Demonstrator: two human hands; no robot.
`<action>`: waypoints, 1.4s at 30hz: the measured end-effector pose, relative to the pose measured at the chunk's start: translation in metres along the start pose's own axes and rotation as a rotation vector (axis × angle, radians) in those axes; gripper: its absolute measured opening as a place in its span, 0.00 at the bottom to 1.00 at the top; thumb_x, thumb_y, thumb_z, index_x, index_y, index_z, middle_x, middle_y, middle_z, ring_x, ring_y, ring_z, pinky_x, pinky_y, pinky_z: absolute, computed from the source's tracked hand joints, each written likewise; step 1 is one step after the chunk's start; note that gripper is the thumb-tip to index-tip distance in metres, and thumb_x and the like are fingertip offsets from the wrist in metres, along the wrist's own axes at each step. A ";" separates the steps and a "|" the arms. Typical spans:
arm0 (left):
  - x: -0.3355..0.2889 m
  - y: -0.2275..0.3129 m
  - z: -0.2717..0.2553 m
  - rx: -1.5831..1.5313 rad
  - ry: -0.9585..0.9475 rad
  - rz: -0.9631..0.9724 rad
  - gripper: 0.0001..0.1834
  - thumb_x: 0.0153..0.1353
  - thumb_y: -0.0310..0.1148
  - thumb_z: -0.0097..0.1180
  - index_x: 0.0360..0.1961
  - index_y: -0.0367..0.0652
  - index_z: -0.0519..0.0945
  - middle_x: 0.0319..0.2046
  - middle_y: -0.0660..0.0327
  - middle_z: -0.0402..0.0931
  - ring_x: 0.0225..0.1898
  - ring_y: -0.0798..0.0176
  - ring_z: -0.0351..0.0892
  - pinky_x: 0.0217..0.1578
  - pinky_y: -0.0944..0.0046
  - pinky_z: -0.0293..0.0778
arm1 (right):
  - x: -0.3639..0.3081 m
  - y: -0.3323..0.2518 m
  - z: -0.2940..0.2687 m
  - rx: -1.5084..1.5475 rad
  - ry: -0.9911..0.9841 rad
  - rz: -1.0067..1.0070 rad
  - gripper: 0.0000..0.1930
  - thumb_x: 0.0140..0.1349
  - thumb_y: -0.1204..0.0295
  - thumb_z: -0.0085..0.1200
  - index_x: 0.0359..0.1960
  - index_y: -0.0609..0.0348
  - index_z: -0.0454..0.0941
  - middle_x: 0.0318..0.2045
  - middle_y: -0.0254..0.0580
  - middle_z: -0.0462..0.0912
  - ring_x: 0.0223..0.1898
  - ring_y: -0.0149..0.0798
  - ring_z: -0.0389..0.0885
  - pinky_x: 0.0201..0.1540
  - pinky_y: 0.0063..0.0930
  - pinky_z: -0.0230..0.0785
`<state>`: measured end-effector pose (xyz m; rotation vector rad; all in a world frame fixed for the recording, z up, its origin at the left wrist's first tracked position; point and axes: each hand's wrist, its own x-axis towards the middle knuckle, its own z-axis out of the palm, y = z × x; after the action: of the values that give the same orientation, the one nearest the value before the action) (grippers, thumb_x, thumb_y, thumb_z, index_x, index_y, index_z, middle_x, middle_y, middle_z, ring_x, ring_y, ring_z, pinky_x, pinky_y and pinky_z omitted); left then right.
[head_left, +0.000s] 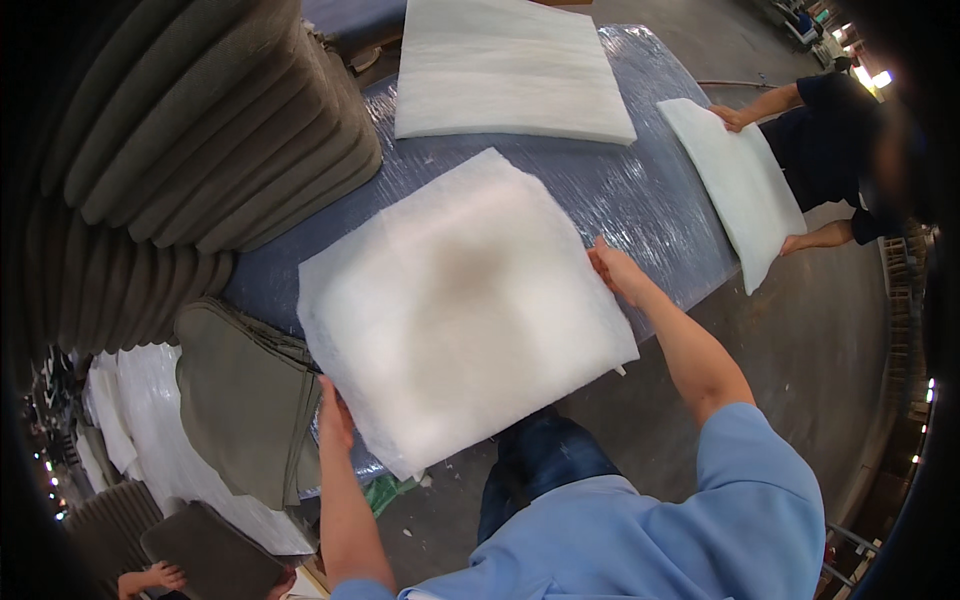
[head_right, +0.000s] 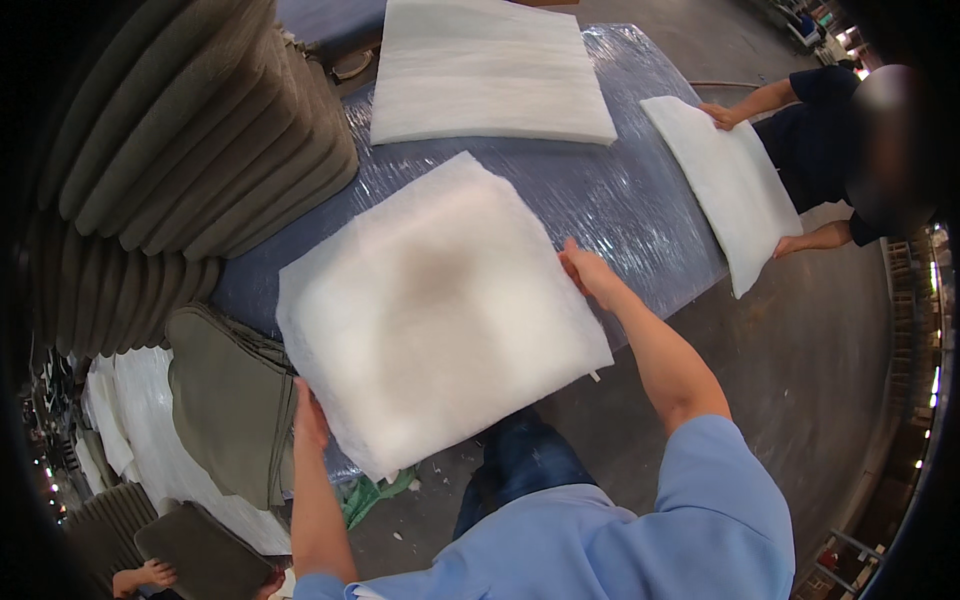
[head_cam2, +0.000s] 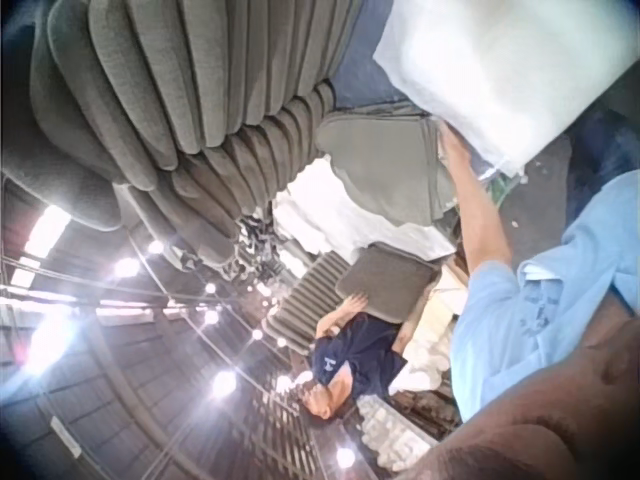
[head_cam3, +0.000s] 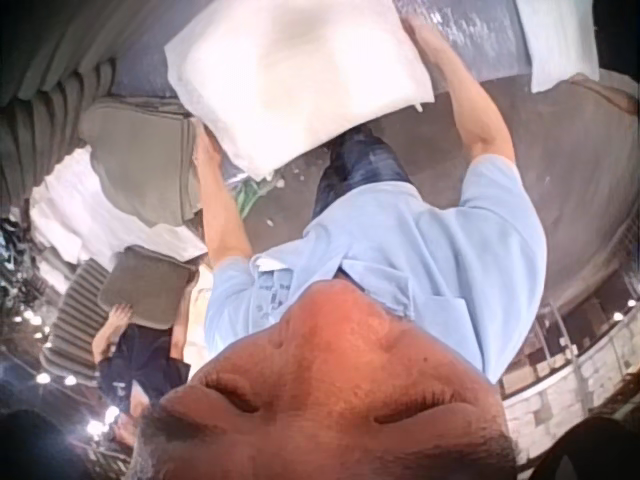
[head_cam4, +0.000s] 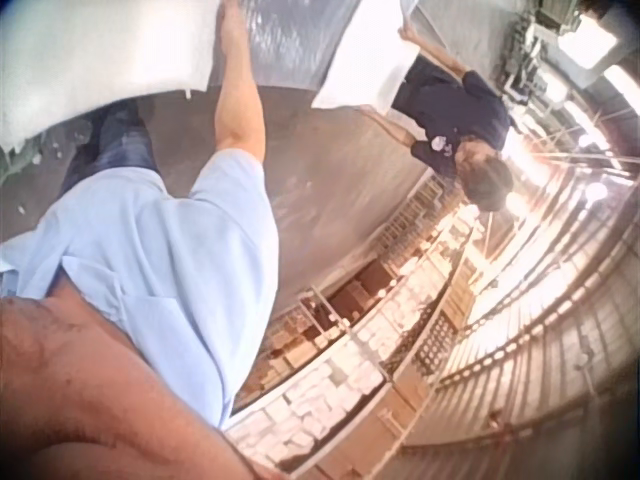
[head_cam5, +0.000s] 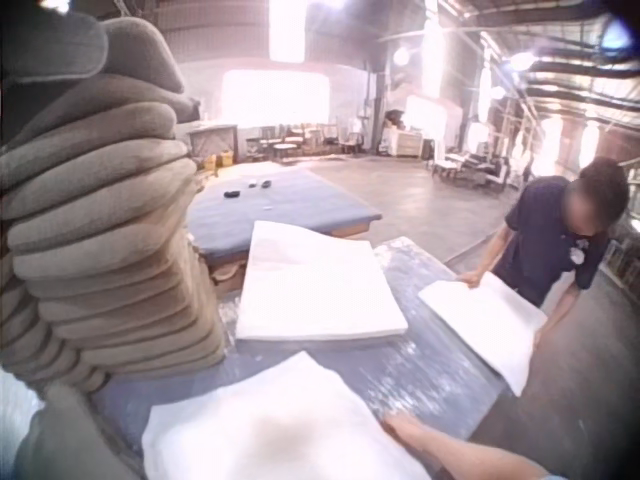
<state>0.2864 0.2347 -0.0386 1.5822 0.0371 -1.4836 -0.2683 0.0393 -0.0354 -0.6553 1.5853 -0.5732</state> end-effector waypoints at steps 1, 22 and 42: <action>-0.007 -0.014 0.004 0.128 0.042 0.007 0.42 0.76 0.60 0.51 0.75 0.35 0.66 0.73 0.49 0.69 0.69 0.47 0.72 0.67 0.49 0.71 | -0.007 0.012 -0.002 -0.037 0.000 -0.033 0.25 0.78 0.50 0.50 0.43 0.62 0.86 0.35 0.37 0.86 0.38 0.30 0.79 0.45 0.33 0.72; -0.081 -0.089 -0.030 0.173 -0.080 0.024 0.28 0.77 0.48 0.57 0.64 0.35 0.74 0.58 0.57 0.81 0.56 0.55 0.82 0.56 0.55 0.79 | -0.094 0.080 -0.034 -0.259 0.037 -0.170 0.20 0.76 0.53 0.55 0.37 0.59 0.83 0.29 0.27 0.78 0.32 0.25 0.73 0.36 0.30 0.66; -0.050 -0.137 -0.003 1.118 0.561 0.673 0.14 0.79 0.44 0.47 0.43 0.44 0.76 0.28 0.40 0.81 0.33 0.29 0.82 0.33 0.35 0.73 | -0.040 0.135 -0.012 -1.028 0.500 -0.517 0.19 0.78 0.47 0.45 0.40 0.48 0.74 0.30 0.58 0.85 0.36 0.69 0.84 0.36 0.64 0.71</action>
<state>0.1955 0.3406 -0.0796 2.4767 -1.0525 -0.4341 -0.2889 0.1636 -0.1000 -1.8364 2.1735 -0.2491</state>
